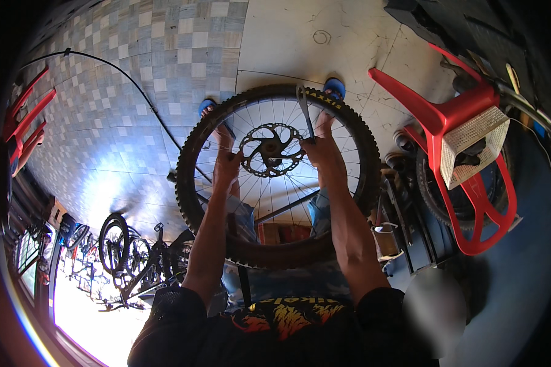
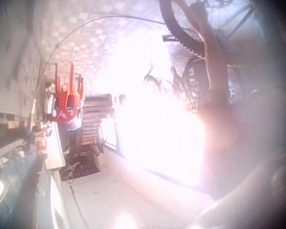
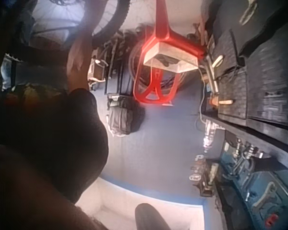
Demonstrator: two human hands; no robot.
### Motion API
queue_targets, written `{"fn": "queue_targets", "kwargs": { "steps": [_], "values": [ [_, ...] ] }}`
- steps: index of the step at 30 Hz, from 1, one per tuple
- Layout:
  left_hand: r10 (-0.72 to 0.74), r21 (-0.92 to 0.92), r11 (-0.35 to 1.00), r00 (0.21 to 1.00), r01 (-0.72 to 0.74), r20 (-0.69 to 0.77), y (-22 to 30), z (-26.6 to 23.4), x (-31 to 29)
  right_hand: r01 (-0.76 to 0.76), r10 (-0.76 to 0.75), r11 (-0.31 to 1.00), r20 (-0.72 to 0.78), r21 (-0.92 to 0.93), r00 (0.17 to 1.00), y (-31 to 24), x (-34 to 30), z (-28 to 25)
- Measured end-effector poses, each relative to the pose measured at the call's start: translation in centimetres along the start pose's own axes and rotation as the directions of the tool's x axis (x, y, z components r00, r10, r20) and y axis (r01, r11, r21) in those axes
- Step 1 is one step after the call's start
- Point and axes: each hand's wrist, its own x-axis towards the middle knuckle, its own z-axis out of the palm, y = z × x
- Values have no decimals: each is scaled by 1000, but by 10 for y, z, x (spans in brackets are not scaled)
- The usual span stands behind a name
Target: The person removes a bicycle wheel from a stand, uses a hammer to tap the tire, then uses a wrench to loosen and remove the disc brake rotor from the hub. The rotor is placed on the workbench, and the wheel is set aside.
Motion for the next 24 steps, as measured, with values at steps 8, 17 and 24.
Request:
{"fn": "queue_targets", "kwargs": {
  "steps": [8,17,24],
  "values": [
    [51,-164,985,999,-53,-11,-15,3,8,-8,8,1000,-32,-5,999,5,-2,2],
    [53,-169,985,996,-39,77,-9,-8,7,-74,77,991,-20,110,997,-10,-11,4],
    [16,-216,976,1000,-21,-21,-13,4,4,-164,162,983,26,85,986,-16,-13,6]
  ]
}}
